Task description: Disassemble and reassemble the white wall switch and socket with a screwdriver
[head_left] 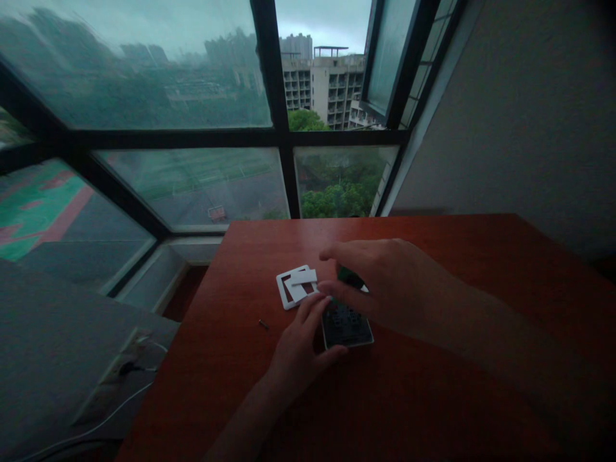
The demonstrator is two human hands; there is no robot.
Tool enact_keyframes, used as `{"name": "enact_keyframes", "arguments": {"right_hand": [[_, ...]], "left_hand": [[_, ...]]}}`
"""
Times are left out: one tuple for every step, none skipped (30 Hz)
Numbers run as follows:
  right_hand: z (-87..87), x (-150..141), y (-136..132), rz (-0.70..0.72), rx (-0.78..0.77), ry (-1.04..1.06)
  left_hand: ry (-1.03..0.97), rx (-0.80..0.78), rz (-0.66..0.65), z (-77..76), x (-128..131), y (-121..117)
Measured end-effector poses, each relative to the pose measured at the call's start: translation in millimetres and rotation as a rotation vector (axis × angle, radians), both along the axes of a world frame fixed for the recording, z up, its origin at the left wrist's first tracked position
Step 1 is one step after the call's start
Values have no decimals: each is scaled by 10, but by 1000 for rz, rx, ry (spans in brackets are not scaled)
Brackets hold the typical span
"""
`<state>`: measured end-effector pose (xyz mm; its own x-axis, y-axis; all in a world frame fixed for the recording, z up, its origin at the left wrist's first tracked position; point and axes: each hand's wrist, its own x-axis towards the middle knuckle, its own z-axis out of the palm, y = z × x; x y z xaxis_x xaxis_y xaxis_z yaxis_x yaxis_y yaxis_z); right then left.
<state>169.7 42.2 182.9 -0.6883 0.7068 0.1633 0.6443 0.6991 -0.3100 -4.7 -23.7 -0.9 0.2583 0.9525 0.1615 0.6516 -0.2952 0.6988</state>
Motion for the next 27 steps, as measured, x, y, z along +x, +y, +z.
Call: {"name": "enact_keyframes", "arguments": {"right_hand": [[2, 3, 8, 15, -19, 2], [11, 12, 11, 49, -39, 14], [24, 25, 8, 91, -59, 32], [40, 39, 1, 134, -74, 49], [56, 51, -8, 170, -83, 61], [71, 57, -18, 192, -84, 64], [81, 56, -26, 199, -76, 55], [85, 46, -31, 187, -53, 34], [84, 30, -33, 155, -16, 1], [79, 11, -31, 110, 31, -43], [71, -9, -28, 59, 79, -95], [64, -24, -24, 11, 122, -144], [58, -33, -20, -24, 153, -181], [54, -33, -17, -36, 164, -196], [53, -25, -17, -21, 156, -183], [56, -10, -17, 20, 123, -147], [60, 9, -19, 79, 73, -96], [65, 27, -22, 143, 17, -40], [70, 41, -23, 194, -30, 8], [72, 49, -23, 213, -52, 38], [72, 49, -20, 196, -41, 42], [69, 43, -14, 147, -6, 21], [62, 33, -5, 80, 42, -18], [53, 22, 4, 16, 86, -63], [41, 14, 15, -32, 116, -100], [29, 11, 23, -51, 126, -114], [16, 16, 30, -36, 113, -104]], "left_hand": [[1, -2, 0, 2, 0, 1], [-4, -2, -2, 4, 0, 2], [-11, 0, -5, 5, 1, 2], [-19, 0, -7, 6, 3, 3], [-27, -1, -9, 7, 4, 3], [-32, -6, -11, 7, 6, 4], [-35, -12, -10, 8, 7, 5], [-33, -18, -6, 9, 7, 6], [-26, -22, 1, 11, 7, 6], [-17, -23, 7, 14, 6, 7], [-6, -24, 8, 18, 5, 6], [3, -22, 9, 22, 4, 6], [8, -21, 8, 26, 3, 4], [9, -22, 4, 29, 2, 3], [4, -21, 1, 30, 3, 2], [-3, -20, -2, 29, 4, 0], [-9, -20, -6, 26, 5, 0], [-15, -19, -8, 21, 7, -1], [-19, -19, -10, 15, 9, -1], [-20, -15, -8, 9, 10, 0], [-16, -11, -5, 2, 10, 1], [-10, -9, 0, -3, 10, 2], [-4, -6, 4, -6, 9, 3], [-1, -3, 5, -7, 8, 4], [-1, -2, 4, -6, 6, 4], [-4, -2, 2, -3, 4, 5], [-10, -4, 1, 1, 3, 6]]}}
